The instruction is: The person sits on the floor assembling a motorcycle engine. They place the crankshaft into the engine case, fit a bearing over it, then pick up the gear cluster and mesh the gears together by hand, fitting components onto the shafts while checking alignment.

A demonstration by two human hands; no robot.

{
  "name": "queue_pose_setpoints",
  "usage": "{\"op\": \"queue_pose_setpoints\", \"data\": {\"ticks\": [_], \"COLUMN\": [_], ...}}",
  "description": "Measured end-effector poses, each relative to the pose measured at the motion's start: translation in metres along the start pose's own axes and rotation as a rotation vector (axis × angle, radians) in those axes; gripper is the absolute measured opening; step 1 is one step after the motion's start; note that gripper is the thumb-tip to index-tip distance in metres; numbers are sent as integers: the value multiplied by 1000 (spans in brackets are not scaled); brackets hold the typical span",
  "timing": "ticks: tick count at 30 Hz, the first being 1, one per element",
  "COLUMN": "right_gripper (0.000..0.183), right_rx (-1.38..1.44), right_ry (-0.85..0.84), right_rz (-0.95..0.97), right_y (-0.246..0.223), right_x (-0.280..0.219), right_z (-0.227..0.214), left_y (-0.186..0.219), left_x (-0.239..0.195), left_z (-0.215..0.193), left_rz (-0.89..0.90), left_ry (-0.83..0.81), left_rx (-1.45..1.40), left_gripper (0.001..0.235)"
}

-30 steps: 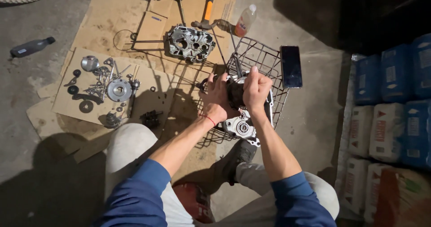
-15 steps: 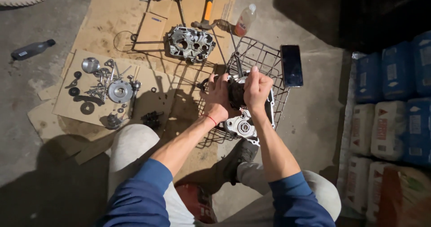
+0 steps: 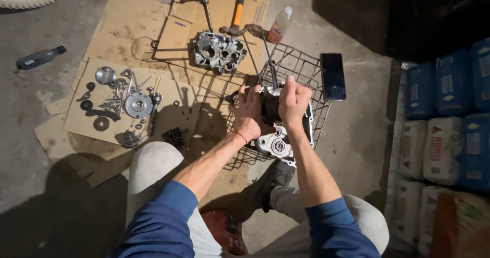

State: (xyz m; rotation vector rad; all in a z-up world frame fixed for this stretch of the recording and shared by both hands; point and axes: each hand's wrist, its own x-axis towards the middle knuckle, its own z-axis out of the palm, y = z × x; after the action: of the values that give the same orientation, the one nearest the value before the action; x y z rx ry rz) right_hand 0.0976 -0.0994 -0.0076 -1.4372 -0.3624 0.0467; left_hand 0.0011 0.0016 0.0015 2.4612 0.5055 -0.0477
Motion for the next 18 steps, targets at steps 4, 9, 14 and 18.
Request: {"op": "queue_pose_setpoints", "data": {"ticks": [4, 9, 14, 18], "right_gripper": [58, 59, 58, 58], "right_rx": [6, -37, -37, -14], "right_ry": [5, 28, 43, 48], "right_rz": [-27, -62, -21, -33], "right_y": [1, 0, 1, 2], "right_x": [1, -7, -2, -4], "right_z": [2, -1, 3, 3], "left_y": [1, 1, 1, 1], "left_x": [-2, 0, -1, -2], "left_z": [-4, 4, 2, -3], "left_rz": [-17, -41, -34, -16], "left_ry": [-40, -36, -35, -37], "left_rx": [-22, 13, 3, 5], "left_gripper": [132, 134, 131, 129]}}
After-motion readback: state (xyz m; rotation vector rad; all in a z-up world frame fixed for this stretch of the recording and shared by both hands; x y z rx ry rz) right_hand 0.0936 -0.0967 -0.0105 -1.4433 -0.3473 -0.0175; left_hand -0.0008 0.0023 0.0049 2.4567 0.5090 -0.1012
